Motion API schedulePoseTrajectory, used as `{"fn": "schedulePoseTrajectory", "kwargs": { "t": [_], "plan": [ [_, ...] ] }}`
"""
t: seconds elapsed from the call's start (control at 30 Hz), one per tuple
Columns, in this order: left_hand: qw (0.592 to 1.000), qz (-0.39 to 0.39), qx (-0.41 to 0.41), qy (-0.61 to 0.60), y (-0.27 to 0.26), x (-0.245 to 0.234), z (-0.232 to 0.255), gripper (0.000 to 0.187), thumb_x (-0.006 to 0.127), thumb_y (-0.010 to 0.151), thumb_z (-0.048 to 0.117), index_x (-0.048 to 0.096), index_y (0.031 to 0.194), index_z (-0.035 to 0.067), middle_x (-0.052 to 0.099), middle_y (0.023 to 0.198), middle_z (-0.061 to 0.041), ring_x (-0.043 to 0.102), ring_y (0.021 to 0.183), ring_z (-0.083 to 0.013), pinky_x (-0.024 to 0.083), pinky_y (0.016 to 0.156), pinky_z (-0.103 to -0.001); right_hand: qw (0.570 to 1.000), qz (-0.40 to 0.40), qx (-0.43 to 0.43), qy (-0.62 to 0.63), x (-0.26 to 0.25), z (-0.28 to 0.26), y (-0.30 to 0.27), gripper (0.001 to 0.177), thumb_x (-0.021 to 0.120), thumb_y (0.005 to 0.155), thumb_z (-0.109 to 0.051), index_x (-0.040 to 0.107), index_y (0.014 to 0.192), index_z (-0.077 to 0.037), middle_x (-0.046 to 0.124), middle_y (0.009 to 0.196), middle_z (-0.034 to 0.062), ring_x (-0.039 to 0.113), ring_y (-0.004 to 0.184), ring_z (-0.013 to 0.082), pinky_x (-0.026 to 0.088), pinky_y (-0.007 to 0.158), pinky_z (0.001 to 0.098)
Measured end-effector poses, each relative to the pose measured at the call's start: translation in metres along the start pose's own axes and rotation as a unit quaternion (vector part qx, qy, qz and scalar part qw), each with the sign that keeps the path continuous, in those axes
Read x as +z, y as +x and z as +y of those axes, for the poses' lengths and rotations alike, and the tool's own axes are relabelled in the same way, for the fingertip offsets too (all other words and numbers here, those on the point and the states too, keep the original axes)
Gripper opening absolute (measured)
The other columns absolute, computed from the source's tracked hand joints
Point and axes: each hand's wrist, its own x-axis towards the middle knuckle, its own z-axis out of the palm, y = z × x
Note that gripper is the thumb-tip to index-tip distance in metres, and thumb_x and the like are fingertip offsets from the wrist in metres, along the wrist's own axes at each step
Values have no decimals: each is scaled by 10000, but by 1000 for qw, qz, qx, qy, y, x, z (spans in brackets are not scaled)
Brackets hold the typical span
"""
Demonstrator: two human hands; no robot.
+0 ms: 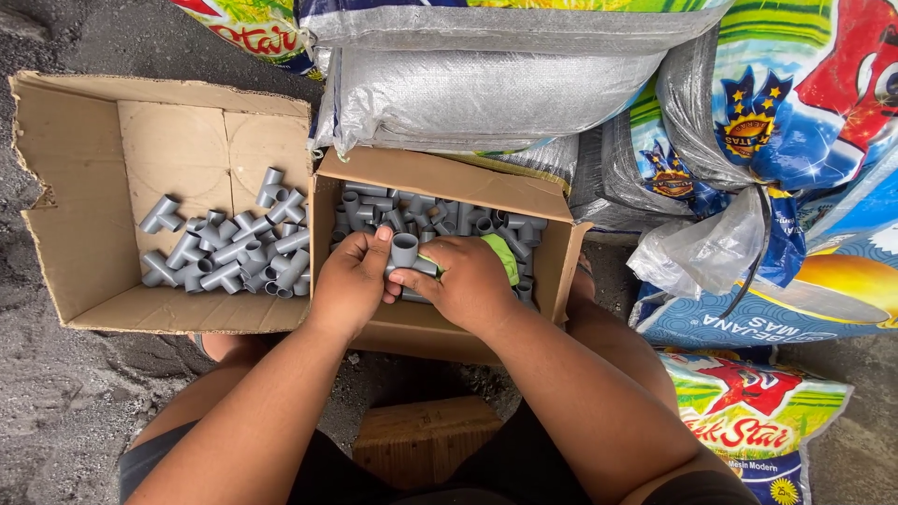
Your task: Cleaning grey PVC T-fittings with a green cloth and transferring them from one cardboard box to another.
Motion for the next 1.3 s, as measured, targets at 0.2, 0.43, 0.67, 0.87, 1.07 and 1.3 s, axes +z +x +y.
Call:
{"fn": "schedulePoseTrajectory", "kwargs": {
  "t": [0.2,0.43,0.67,0.87,1.07,1.3],
  "plan": [
    [1000,-11,-9,-11,-4,-1,4,505,495,1074,398,666,891,-41,636,612,-186,683,518,-221,629,472,-322,998,56,9,-1,3,2,-2,366,858,839,-355,737,934,-23,732,821,158,734,802,361,602,721,414],
    [999,-23,-1,-34,0,-3,-1,507,511,1062,415,641,887,-43,625,608,-189,674,502,-226,623,451,-322,997,77,3,-4,3,2,1,369,894,794,-339,707,875,-31,690,752,137,695,687,346,569,642,410],
    [997,-58,-6,-57,-4,0,-2,474,639,1007,404,624,865,-48,610,588,-190,660,477,-223,610,426,-320,995,97,20,34,3,5,2,293,805,902,-278,641,717,-120,588,619,46,606,552,270,491,529,335],
    [998,-23,-10,-59,0,-1,-2,429,646,1017,361,618,884,-47,614,595,-192,665,489,-213,617,435,-313,998,58,18,30,2,1,2,164,765,936,-260,668,895,-134,673,797,74,665,647,286,524,551,356],
    [998,7,-2,-57,-1,-2,0,419,648,1024,341,613,896,-57,611,598,-188,670,498,-211,625,446,-318,999,-13,50,12,0,2,2,286,757,936,-274,638,1120,-90,681,951,174,701,748,373,568,603,423],
    [995,5,50,-81,9,-7,-18,352,692,1004,273,628,982,-73,649,664,-192,703,576,-206,637,509,-310,972,-153,172,-44,-6,-24,10,508,544,1034,-451,570,1317,-30,674,1106,261,722,962,405,599,769,473]
  ]
}}
